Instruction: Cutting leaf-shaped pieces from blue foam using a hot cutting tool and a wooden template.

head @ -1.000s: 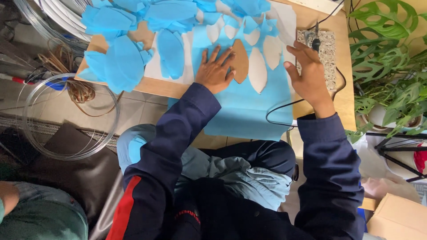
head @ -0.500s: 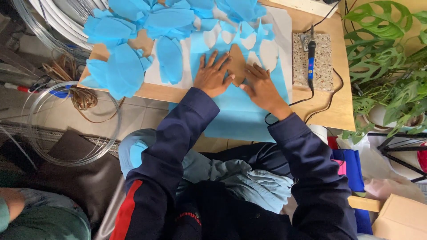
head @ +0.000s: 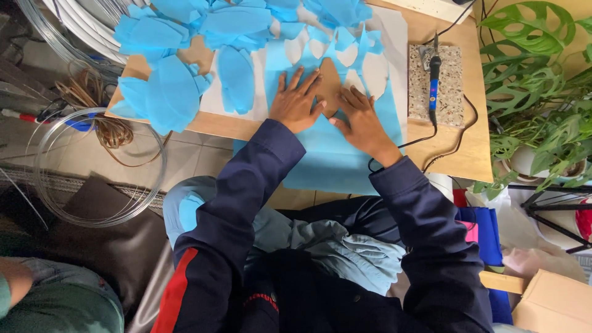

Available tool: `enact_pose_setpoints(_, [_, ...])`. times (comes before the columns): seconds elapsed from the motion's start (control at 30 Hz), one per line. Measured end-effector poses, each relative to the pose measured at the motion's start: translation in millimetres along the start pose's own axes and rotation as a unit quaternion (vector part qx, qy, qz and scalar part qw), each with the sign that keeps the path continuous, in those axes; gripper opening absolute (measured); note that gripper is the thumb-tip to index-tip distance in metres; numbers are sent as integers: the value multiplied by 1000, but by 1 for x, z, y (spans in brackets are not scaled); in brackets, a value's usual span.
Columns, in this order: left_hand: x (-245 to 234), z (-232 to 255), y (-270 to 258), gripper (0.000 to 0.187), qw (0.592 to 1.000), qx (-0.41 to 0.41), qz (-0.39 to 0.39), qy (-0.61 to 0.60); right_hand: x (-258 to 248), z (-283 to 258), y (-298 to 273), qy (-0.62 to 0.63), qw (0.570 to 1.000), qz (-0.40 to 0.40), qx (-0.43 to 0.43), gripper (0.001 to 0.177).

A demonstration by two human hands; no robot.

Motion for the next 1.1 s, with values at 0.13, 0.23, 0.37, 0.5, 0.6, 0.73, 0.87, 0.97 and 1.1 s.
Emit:
enact_pose_setpoints(0.13, [2, 0, 2, 50, 1000, -7, -5, 1, -3, -10, -1, 3, 1000, -1, 5, 52])
enact_pose_setpoints(0.23, [3, -1, 3, 51, 999, -23, -24, 0, 1, -9, -1, 12, 1000, -2, 4, 53])
enact_pose_setpoints(0.37, [2, 0, 2, 49, 1000, -21, -18, 12, 3, -9, -2, 17, 1000, -1, 5, 58])
enact_pose_setpoints(0.5, [-1, 1, 1, 52, 999, -26, -36, 15, 5, -8, -1, 9, 1000, 4, 4, 59])
enact_pose_setpoints(0.6, [0, 1, 2, 52, 999, -29, -35, 12, 9, -5, -1, 5, 1000, 8, 4, 59])
enact_pose_setpoints(0.73, [10, -2, 6, 52, 999, -31, -32, 29, 1, -6, -6, 2, 1000, 3, 9, 60])
enact_pose_setpoints(0.87, [10, -2, 4, 51, 999, -21, 9, 28, -47, 4, -25, -17, 998, 59, -17, 58])
enact_pose_setpoints(0.97, [13, -4, 7, 51, 1000, -18, -1, 19, -88, 34, -48, -46, 991, 127, -24, 48])
enact_pose_setpoints(1.1, [14, -3, 14, 52, 996, -14, 74, 53, -123, 71, -73, -206, 958, 188, 61, 36])
Point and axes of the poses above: each hand's wrist, its own y-axis towards the middle knuckle, its own x-axis out of the palm, z = x × y, the point moved 3 cm from there along y, towards the middle knuckle, and after that the axes turned 12 degrees about -z, right-handed, at the moved point
